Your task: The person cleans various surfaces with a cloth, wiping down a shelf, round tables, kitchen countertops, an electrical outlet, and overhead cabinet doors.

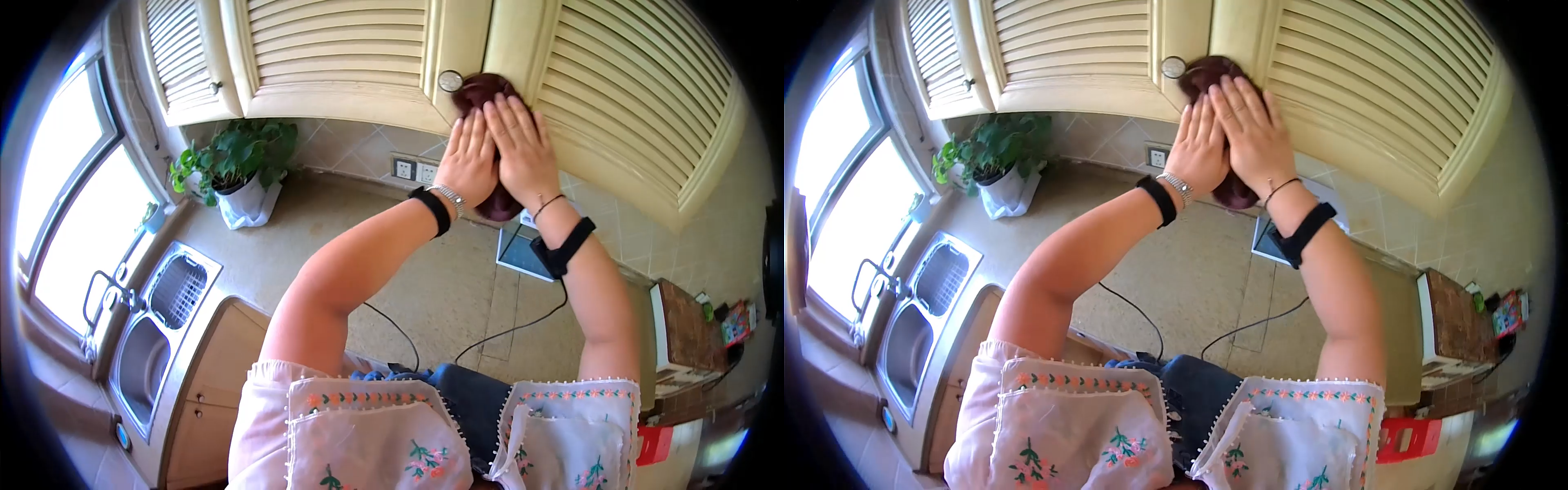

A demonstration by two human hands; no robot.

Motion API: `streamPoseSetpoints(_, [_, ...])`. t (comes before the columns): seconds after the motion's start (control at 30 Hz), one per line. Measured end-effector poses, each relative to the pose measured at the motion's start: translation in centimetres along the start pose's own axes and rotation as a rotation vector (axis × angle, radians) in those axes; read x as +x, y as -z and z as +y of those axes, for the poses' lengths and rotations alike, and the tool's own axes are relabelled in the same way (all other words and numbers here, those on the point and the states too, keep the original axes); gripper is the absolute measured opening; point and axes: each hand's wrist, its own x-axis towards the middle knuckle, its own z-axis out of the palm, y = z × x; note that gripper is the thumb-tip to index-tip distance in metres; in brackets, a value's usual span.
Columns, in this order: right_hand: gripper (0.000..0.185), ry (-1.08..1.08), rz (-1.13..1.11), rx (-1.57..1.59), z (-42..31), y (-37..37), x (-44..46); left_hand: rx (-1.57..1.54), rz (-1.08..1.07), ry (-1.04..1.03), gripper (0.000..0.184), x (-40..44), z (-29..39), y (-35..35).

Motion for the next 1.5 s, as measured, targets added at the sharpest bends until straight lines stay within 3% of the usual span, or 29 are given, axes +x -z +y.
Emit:
streamPoseSetpoints(0.2, [0.046, -0.035, 0.163, -0.075, 2.5, 1.8, 5.6, -0.041, 0.129, 0.023, 0.067, 5.9, -0.2, 1.3])
streamPoseSetpoints(0.33, [0.046, -0.100, 0.217, 0.022, 2.2, 0.6, 5.5, 0.060, 0.095, 0.003, 0.070, 5.9, -0.5, 1.1])
streamPoseSetpoints(0.6, [0.048, -0.155, 0.156, 0.059, -0.6, -1.6, 1.3, 0.115, 0.029, 0.004, 0.066, 1.5, -0.6, -1.1])
streamPoseSetpoints(0.87, [0.046, -0.057, 0.108, 0.115, -1.6, -3.8, -2.8, 0.087, -0.007, 0.032, 0.062, -2.4, -0.2, -2.3])
streamPoseSetpoints(1.03, [0.042, 0.075, 0.182, 0.106, 1.1, -1.4, 0.3, -0.007, 0.080, 0.024, 0.061, 0.1, 0.4, -0.3])
streamPoseSetpoints(1.2, [0.041, 0.043, 0.248, 0.053, 3.8, 0.4, 5.8, -0.029, 0.172, 0.044, 0.063, 6.4, 0.3, 1.4])
streamPoseSetpoints(1.5, [0.041, -0.081, 0.289, 0.149, 2.3, -1.1, 4.6, 0.024, 0.086, 0.052, 0.067, 5.0, -0.1, 0.2])
